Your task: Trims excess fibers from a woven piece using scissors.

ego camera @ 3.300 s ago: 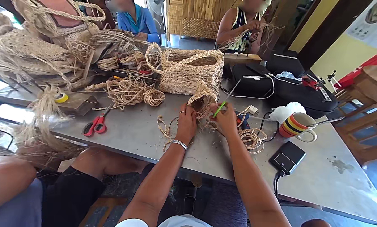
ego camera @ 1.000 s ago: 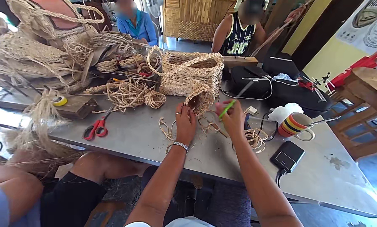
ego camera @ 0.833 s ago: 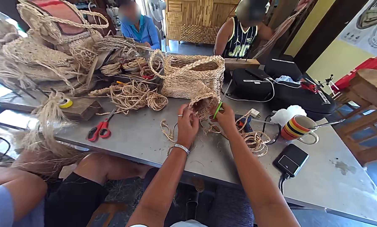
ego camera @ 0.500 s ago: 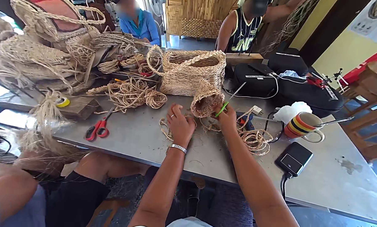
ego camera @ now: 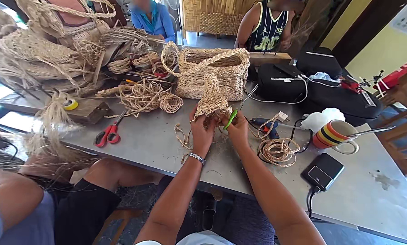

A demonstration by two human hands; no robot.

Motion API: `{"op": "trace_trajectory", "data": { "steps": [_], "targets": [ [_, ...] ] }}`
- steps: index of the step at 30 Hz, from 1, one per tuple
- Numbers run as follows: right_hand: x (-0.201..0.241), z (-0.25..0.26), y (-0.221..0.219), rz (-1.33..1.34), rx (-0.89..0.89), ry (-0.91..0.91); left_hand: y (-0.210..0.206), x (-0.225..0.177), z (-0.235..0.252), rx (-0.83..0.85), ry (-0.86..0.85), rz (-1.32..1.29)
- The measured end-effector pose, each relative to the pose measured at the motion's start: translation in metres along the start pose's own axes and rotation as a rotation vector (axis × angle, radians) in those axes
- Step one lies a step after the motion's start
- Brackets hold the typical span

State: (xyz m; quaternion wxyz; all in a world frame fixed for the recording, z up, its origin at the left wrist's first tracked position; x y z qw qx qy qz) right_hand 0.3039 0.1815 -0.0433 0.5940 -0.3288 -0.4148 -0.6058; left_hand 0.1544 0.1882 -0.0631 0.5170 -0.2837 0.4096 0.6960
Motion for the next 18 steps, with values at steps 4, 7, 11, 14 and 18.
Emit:
{"op": "trace_trajectory", "data": {
  "steps": [4, 7, 11, 14, 18],
  "targets": [
    [0.004, -0.001, 0.000, -0.004, 0.018, 0.001, 0.002, -0.002, -0.001, -0.020, -0.017, -0.050],
    [0.005, -0.001, 0.000, 0.004, 0.007, -0.026, 0.001, -0.003, -0.002, -0.015, -0.010, -0.044],
    [0.002, -0.003, 0.002, 0.065, -0.012, -0.077, 0.000, -0.004, -0.001, 0.015, 0.008, -0.001],
    [-0.001, -0.004, 0.004, 0.135, -0.014, -0.135, 0.000, -0.004, 0.000, 0.026, 0.012, 0.011],
    [-0.007, -0.004, 0.005, 0.329, -0.052, -0.234, 0.000, -0.008, -0.001, 0.015, -0.076, -0.003]
  ]
}}
Point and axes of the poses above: each hand's wrist, its own z-axis towards the middle knuckle, its own y-axis out of the back of the hand, x = y × z, the point moved 5 cm from there along z, towards the middle knuckle, and after that the axes turned 12 degrees about x, right-handed, at the moved point
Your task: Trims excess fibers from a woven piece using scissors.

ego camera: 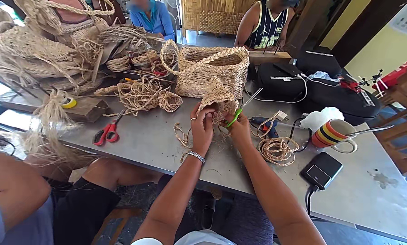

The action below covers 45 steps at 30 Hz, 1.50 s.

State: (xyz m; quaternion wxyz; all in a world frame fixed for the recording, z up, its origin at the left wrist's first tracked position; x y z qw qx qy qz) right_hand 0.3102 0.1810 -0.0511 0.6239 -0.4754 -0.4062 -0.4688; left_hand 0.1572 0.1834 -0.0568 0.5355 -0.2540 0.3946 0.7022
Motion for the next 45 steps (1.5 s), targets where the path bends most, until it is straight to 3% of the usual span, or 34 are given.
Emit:
{"op": "trace_trajectory", "data": {
  "steps": [6, 10, 15, 23, 28, 32, 36, 39, 41, 45],
  "targets": [
    [-0.002, 0.002, 0.003, 0.175, -0.049, -0.035, -0.008, -0.002, 0.002, 0.012, -0.078, 0.070],
    [0.001, 0.000, -0.004, -0.166, 0.056, 0.102, -0.009, 0.007, -0.001, 0.028, 0.111, 0.031],
    [0.002, -0.003, -0.017, -0.543, 0.129, 0.162, -0.004, 0.016, -0.005, 0.045, 0.302, -0.232],
    [0.000, 0.003, -0.007, -0.481, 0.180, 0.073, -0.006, 0.018, 0.004, 0.012, 0.229, -0.370],
    [0.006, 0.001, -0.006, -0.341, 0.102, 0.050, -0.002, 0.009, -0.004, 0.037, 0.202, -0.228],
    [0.003, 0.002, -0.002, -0.279, 0.080, 0.011, 0.002, 0.006, -0.004, -0.093, 0.160, 0.047],
    [0.000, 0.004, -0.001, -0.239, 0.081, -0.001, 0.005, -0.018, -0.007, -0.257, -0.104, 0.313],
    [-0.001, 0.003, 0.001, -0.305, 0.087, 0.012, -0.012, -0.033, -0.004, -0.133, -0.263, 0.232],
    [-0.001, 0.002, 0.002, -0.328, 0.058, -0.005, -0.021, -0.035, 0.001, -0.001, -0.194, 0.223],
    [-0.006, 0.003, 0.006, -0.265, 0.042, -0.051, -0.030, -0.039, 0.016, 0.083, -0.034, 0.361]
  ]
}}
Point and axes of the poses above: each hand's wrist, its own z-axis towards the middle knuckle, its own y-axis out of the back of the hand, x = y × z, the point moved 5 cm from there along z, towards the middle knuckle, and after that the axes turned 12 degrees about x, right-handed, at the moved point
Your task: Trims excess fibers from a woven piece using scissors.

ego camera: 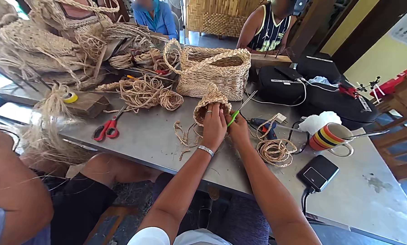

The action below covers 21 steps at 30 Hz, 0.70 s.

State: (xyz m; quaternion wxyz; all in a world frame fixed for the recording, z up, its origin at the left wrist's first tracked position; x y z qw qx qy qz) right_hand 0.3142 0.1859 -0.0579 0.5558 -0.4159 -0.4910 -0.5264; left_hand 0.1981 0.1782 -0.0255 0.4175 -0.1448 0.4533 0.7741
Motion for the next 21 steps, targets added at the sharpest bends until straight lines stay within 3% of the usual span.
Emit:
{"op": "trace_trajectory", "data": {
  "steps": [5, 12, 17, 21],
  "targets": [
    [-0.003, 0.004, 0.006, 0.173, -0.055, -0.032, -0.011, 0.010, 0.035, 0.106, 0.066, 0.198],
    [-0.005, 0.006, 0.008, 0.281, -0.070, -0.045, -0.006, 0.001, 0.024, 0.109, 0.011, 0.221],
    [-0.009, 0.013, 0.013, 0.419, -0.097, -0.087, -0.007, 0.003, 0.014, 0.123, 0.036, 0.000],
    [-0.007, 0.012, 0.012, 0.459, -0.097, -0.123, -0.004, 0.005, 0.014, 0.079, 0.015, -0.030]
  ]
}}
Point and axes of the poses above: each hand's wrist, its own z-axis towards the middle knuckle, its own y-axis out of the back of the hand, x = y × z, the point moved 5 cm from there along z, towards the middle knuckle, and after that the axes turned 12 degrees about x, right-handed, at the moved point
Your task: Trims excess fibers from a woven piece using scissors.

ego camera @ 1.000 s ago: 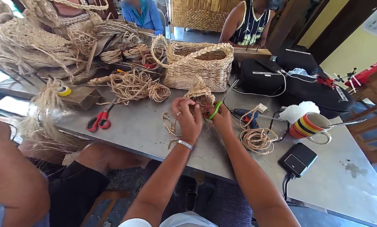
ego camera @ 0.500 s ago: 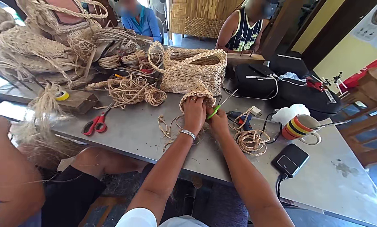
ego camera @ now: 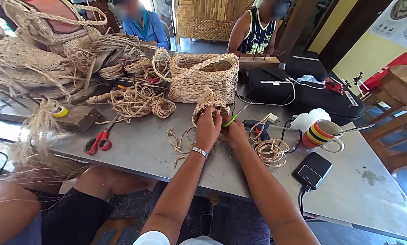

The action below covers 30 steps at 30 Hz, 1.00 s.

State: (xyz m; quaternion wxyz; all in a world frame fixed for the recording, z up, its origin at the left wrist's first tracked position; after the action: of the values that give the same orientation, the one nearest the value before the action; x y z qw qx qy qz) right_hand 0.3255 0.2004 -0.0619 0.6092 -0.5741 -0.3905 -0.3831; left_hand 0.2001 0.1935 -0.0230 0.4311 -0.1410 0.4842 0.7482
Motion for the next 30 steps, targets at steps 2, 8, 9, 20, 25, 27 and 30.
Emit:
{"op": "trace_trajectory", "data": {
  "steps": [2, 8, 9, 20, 25, 27, 30],
  "targets": [
    [-0.001, 0.001, -0.002, -0.028, 0.000, -0.003, -0.002, 0.005, 0.004, -0.033, 0.001, 0.008],
    [0.003, 0.003, -0.009, -0.087, 0.001, 0.046, -0.002, 0.018, 0.018, -0.077, 0.057, -0.136],
    [0.002, 0.004, -0.009, -0.095, 0.007, 0.053, -0.002, 0.018, 0.018, -0.066, 0.060, -0.125],
    [-0.002, 0.000, -0.010, -0.149, 0.015, 0.097, -0.005, 0.022, 0.016, -0.073, 0.080, -0.129],
    [-0.002, -0.002, -0.017, -0.224, 0.050, 0.081, 0.007, 0.017, 0.013, -0.014, 0.120, -0.162],
    [-0.001, -0.004, -0.018, -0.229, 0.047, 0.076, 0.009, 0.015, 0.013, 0.019, 0.141, -0.148],
    [-0.003, -0.004, -0.018, -0.184, 0.048, 0.072, 0.010, 0.015, 0.012, 0.031, 0.148, -0.116]
  ]
}}
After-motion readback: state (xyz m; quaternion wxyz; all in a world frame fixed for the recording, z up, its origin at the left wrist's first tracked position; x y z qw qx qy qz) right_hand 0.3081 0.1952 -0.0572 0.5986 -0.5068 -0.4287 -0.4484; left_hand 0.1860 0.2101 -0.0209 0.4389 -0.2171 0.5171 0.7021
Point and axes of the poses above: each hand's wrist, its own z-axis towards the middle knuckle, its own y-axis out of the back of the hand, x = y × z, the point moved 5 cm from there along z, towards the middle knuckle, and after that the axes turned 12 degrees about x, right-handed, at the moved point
